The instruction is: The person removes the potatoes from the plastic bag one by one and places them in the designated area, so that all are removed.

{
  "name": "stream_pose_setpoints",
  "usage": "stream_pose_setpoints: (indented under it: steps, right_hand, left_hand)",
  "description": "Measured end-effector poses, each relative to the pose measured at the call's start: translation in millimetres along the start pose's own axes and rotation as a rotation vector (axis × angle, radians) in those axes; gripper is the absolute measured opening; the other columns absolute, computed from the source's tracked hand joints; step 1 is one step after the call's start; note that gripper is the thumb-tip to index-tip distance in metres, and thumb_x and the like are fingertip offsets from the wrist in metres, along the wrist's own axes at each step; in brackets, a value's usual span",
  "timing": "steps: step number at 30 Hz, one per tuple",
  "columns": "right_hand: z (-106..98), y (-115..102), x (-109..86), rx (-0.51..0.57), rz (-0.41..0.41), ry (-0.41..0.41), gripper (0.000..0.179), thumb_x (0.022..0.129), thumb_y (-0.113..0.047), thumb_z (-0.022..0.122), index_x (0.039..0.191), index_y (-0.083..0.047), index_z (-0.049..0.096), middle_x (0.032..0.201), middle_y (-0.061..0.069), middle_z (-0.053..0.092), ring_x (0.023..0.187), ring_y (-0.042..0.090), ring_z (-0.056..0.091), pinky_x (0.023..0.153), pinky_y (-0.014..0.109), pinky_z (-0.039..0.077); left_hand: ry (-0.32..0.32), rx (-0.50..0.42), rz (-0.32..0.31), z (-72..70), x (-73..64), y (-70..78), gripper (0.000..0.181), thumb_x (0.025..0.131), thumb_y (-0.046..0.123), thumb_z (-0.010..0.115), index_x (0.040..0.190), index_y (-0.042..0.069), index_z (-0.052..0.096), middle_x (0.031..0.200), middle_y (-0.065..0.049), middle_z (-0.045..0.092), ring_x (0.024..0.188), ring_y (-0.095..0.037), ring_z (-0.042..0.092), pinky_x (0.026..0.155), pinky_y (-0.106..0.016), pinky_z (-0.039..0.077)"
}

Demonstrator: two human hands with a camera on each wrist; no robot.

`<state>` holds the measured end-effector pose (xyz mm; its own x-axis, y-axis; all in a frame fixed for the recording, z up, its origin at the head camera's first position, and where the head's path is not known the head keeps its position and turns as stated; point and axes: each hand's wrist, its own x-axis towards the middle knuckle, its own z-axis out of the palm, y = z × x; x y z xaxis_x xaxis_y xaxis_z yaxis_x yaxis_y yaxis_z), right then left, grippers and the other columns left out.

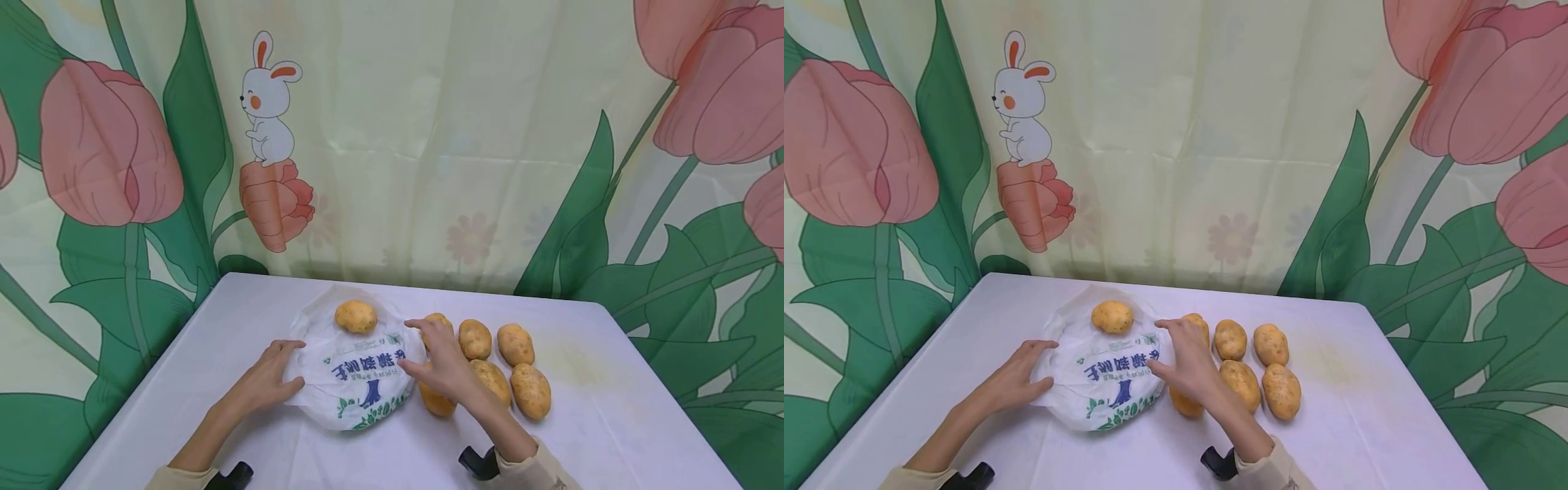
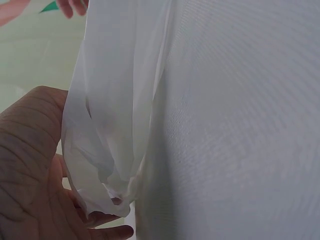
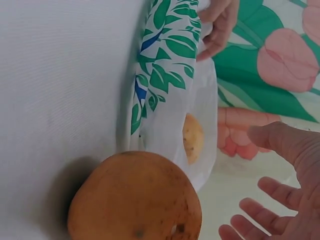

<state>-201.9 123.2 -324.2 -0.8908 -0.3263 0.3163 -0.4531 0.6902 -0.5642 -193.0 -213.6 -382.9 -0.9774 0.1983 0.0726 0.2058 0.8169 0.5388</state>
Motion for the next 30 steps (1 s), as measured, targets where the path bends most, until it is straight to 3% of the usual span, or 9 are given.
stream_pose_setpoints:
  steps: [5,14,30]
  right_hand:
    - [8,-5,10.9,-0.021,-0.003,-0.035,0.064,0.083,-0.023,0.086,0.139,-0.011,0.058,0.134,0.01,0.059,0.126,0.03,0.053,0.105,0.053,0.044]
    - [23,-9,32.4,-0.064,0.006,-0.119,0.066,0.086,-0.03,0.083,0.144,-0.014,0.055,0.14,0.011,0.055,0.128,0.03,0.052,0.104,0.05,0.047]
    - [40,-19,73.4,-0.101,-0.087,-0.233,0.064,0.087,-0.023,0.081,0.144,-0.013,0.053,0.14,0.012,0.053,0.124,0.026,0.05,0.098,0.044,0.05]
  left_hand:
    - [-0.003,0.006,0.004,-0.7,0.7,0.5,0.06,0.086,0.017,0.072,0.141,0.003,0.051,0.141,-0.027,0.046,0.126,-0.042,0.052,0.102,-0.062,0.045]
    - [-0.007,0.006,0.003,-2.5,0.6,0.7,0.06,0.087,0.017,0.072,0.142,0.002,0.051,0.141,-0.027,0.047,0.126,-0.042,0.052,0.103,-0.062,0.044]
    - [0.009,0.011,0.029,-3.5,-1.3,-1.8,0.058,0.087,0.016,0.071,0.141,0.003,0.052,0.14,-0.026,0.048,0.125,-0.041,0.052,0.103,-0.061,0.045]
